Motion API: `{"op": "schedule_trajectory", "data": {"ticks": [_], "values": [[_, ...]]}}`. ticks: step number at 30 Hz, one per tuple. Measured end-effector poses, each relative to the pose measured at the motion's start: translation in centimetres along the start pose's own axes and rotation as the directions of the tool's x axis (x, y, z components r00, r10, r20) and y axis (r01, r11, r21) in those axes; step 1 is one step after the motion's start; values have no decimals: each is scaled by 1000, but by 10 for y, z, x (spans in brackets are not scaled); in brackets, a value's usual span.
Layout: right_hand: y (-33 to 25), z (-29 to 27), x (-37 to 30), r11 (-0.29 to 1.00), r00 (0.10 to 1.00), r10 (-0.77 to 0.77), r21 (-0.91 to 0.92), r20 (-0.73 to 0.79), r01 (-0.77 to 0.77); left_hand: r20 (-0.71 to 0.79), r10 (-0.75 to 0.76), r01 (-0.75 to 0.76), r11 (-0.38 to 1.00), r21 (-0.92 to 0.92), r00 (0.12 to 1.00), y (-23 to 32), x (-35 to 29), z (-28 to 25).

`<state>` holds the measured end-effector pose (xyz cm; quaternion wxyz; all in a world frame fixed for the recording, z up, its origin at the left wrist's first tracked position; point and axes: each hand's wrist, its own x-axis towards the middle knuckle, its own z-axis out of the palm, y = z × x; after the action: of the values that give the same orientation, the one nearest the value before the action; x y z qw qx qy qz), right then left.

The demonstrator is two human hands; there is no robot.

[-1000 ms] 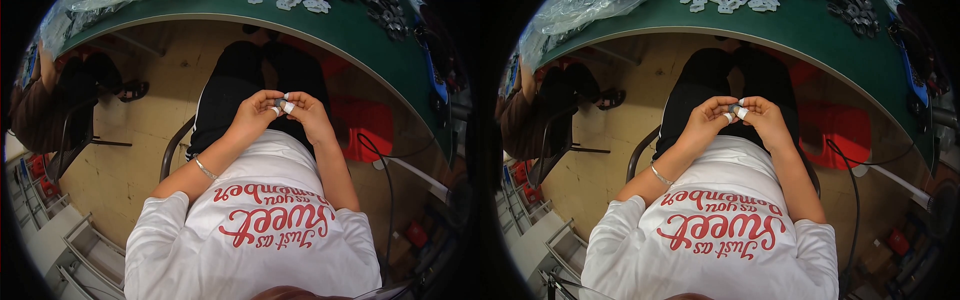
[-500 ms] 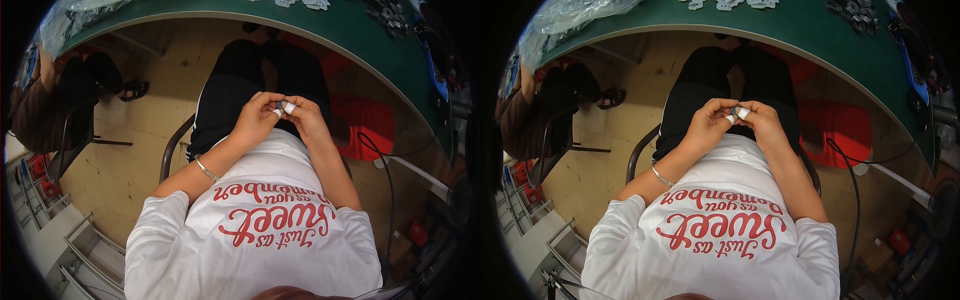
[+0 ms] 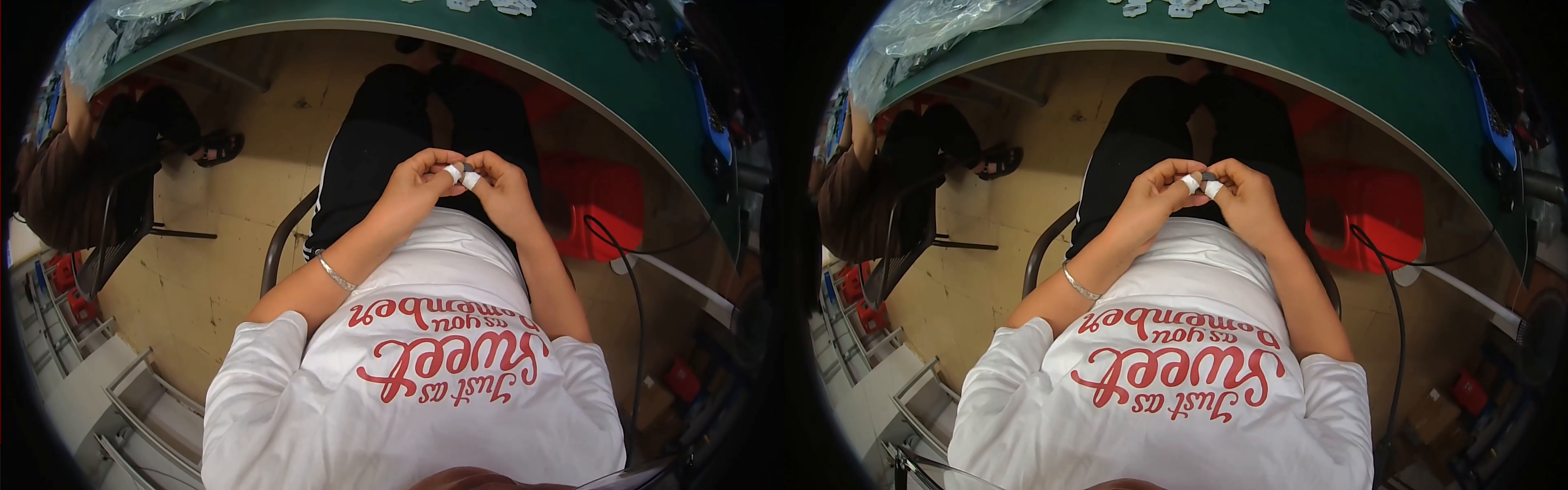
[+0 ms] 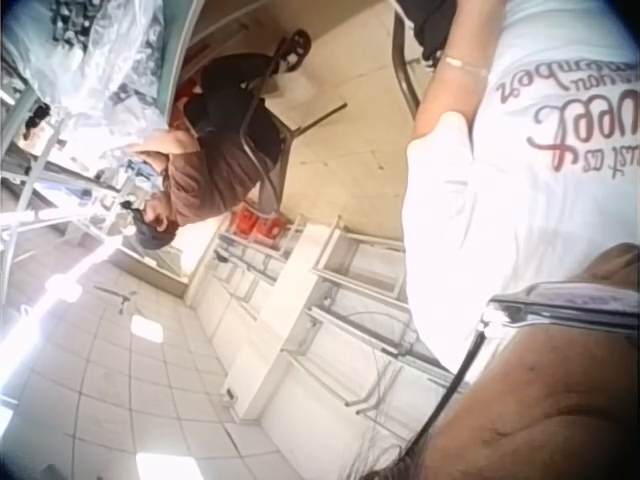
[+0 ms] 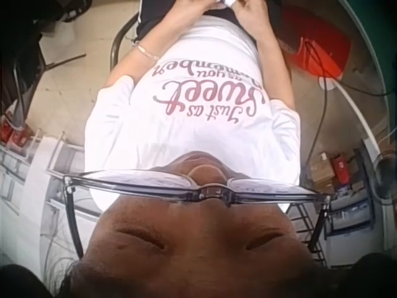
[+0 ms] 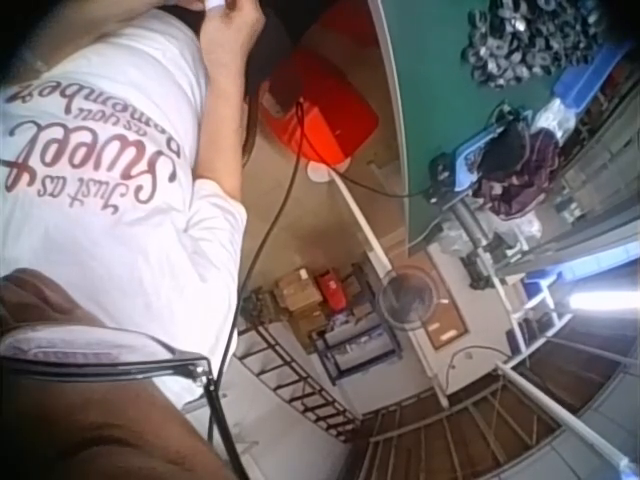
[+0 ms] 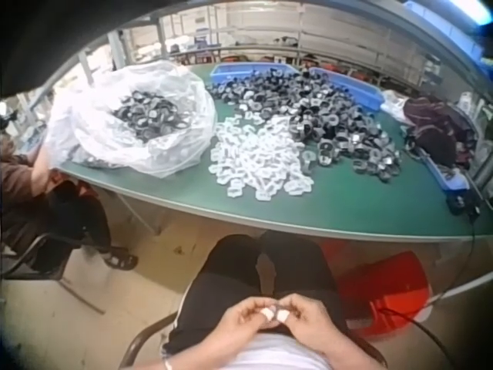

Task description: The person repeatedly takes plastic parts from the table and fits them together by hand.

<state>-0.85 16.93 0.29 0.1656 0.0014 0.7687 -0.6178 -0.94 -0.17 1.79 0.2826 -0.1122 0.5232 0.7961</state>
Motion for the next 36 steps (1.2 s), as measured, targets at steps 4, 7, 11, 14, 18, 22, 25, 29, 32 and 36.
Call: {"op": "schedule_trajectory", "data": {"ticks": [4,7,11,14,18,22,25,29,32,36], "values": [[-22,9,-6,706,872,-488,-600,-28,376,-8,-8,8,1000,7,1000,0,4,-2],[-23,7,-5,591,797,-604,-657,24,467,41,-97,99,993,-57,994,5,2,-5],[-24,6,-10,648,798,-602,-597,-20,474,63,-23,27,998,-63,998,1,0,-7],[-19,2,-10,936,932,-320,-210,-167,284,63,192,-200,965,167,979,-3,-3,-4],[-32,-5,-8,877,998,49,480,-29,-29,106,458,-449,753,481,883,4,-6,-3],[-30,-5,-8,774,994,91,624,58,-108,208,643,-630,541,557,737,1,-3,-5],[-23,-4,-7,724,993,64,681,98,-114,277,705,-693,410,593,653,1,-1,-4],[-20,-1,-6,618,989,105,772,102,-145,292,728,-705,355,614,620,5,-1,-1],[-30,-3,-4,773,995,63,628,75,-96,306,725,-696,322,642,617,6,-1,-3],[-40,-5,-1,892,996,75,444,38,-84,352,708,-691,262,674,612,4,0,-7]]}}
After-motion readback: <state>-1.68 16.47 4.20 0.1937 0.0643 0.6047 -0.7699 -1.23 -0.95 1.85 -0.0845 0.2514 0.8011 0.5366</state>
